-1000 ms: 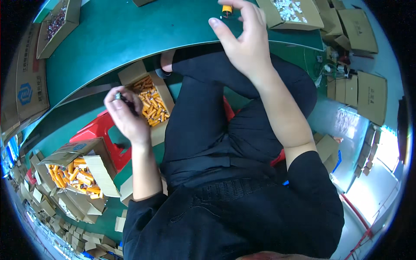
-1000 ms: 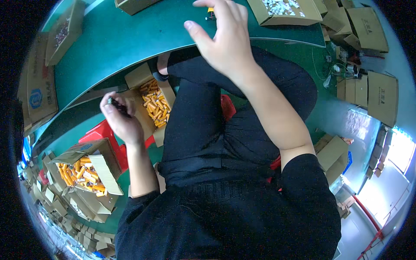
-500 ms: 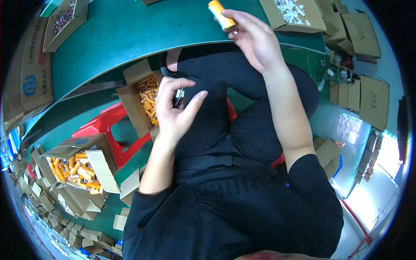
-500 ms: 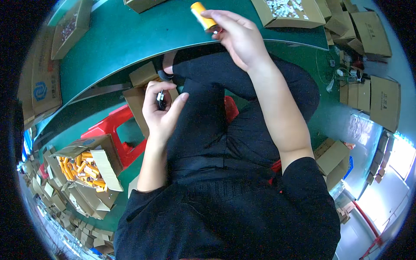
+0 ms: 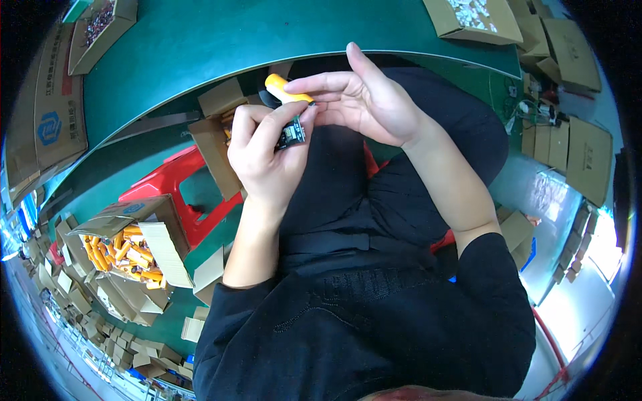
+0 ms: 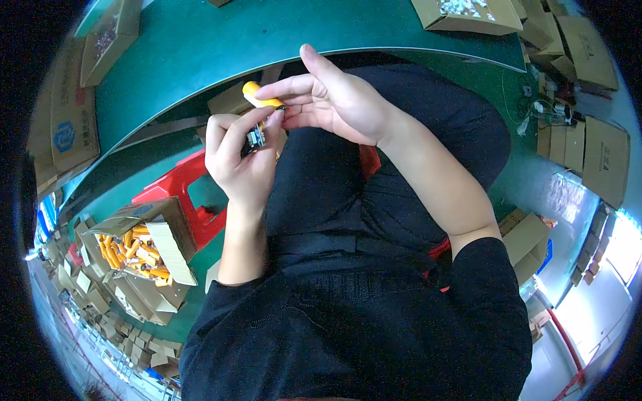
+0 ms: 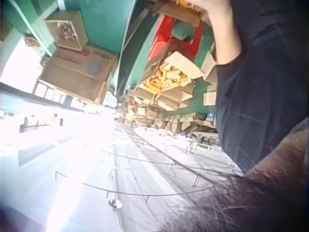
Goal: Assembling electronic components by inserting batteries into a plastic housing.
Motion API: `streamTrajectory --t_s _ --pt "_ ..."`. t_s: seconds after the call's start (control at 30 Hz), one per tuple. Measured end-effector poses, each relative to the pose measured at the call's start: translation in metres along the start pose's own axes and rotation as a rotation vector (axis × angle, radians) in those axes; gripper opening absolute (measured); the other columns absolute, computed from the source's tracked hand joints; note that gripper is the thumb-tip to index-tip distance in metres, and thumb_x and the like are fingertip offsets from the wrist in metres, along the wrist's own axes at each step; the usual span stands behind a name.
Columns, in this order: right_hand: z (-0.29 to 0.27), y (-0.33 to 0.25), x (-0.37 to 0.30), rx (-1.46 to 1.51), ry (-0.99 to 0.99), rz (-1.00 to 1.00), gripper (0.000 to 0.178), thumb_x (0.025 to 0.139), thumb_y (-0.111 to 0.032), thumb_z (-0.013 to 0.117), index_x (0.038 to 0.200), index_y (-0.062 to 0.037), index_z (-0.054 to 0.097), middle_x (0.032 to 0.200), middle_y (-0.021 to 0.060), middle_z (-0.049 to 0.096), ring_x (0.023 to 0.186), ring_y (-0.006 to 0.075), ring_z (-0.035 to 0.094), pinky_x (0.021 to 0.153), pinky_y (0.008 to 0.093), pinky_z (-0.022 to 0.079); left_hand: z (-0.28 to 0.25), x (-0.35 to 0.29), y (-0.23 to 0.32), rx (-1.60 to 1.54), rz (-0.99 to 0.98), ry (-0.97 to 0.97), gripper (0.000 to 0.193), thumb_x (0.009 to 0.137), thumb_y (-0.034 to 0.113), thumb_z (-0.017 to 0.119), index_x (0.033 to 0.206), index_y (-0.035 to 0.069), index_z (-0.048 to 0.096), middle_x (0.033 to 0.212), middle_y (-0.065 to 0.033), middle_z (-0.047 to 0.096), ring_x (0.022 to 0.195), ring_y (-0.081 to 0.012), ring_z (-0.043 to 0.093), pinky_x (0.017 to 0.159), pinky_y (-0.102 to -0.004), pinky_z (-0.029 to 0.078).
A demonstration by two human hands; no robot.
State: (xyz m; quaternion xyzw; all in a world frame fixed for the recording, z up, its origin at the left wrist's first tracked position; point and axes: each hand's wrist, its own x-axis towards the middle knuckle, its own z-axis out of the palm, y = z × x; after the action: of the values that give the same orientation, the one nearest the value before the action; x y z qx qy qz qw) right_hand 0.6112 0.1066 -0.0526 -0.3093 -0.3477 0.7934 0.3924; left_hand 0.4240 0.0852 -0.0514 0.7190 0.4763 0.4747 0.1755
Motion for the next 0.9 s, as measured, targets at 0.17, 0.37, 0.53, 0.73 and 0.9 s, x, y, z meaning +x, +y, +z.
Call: streamTrajectory --t_s 0.17,0.37,0.53,0.73,0.9 --pt "-0.002 -0.002 0.001 0.030 -0.003 0.021 0.091 0.107 -0.068 0.013 0.143 0.0030 0.057 0.145 0.0237 0.056 0.118 0.0307 0.065 0.105 0.0394 0.051 -0.008 0.003 0.001 0.071 -0.065 -0.131 0.024 0.079 0.001 0.084 0.101 0.004 0.077 0.082 -0.0029 0.055 0.070 -0.0135 0.050 0.060 -0.0247 0.040" --pt "-0.004 -0.001 -0.002 -0.527 -0.011 -0.103 0.075 0.108 -0.060 0.031 0.137 0.0036 0.060 0.132 0.0210 0.062 0.105 0.0248 0.065 0.095 0.0329 0.052 -0.016 0.006 0.001 -0.109 -0.064 -0.046 0.017 0.083 0.004 0.081 0.100 0.004 0.077 0.082 -0.0040 0.056 0.070 -0.0153 0.050 0.059 -0.0265 0.040" --pt "0.004 0.008 -0.004 -1.140 -0.050 -0.557 0.046 0.106 -0.038 0.056 0.125 0.0028 0.066 0.114 0.0155 0.066 0.094 0.0191 0.064 0.089 0.0278 0.050 -0.023 0.003 0.008 -0.226 -0.104 -0.052 0.013 0.085 0.003 0.079 0.098 0.003 0.076 0.084 -0.0040 0.056 0.071 -0.0140 0.049 0.060 -0.0260 0.039" --pt "0.025 -0.001 -0.009 -0.278 -0.073 -0.265 0.018 0.098 -0.012 0.068 0.111 0.0004 0.069 0.094 0.0079 0.068 0.080 0.0131 0.061 0.077 0.0223 0.049 -0.023 -0.002 0.007 -0.498 -0.304 -0.045 0.010 0.088 0.004 0.078 0.098 0.003 0.076 0.085 -0.0029 0.055 0.072 -0.0117 0.046 0.061 -0.0247 0.038" --pt "0.028 0.001 -0.009 -0.162 -0.007 -0.181 0.011 0.097 -0.007 0.067 0.105 -0.0005 0.071 0.086 0.0055 0.068 0.071 0.0095 0.058 0.067 0.0195 0.045 -0.019 -0.010 0.002 -0.576 -0.380 -0.032 0.012 0.090 0.009 0.078 0.101 0.004 0.076 0.086 -0.0022 0.053 0.072 -0.0105 0.045 0.062 -0.0239 0.037"
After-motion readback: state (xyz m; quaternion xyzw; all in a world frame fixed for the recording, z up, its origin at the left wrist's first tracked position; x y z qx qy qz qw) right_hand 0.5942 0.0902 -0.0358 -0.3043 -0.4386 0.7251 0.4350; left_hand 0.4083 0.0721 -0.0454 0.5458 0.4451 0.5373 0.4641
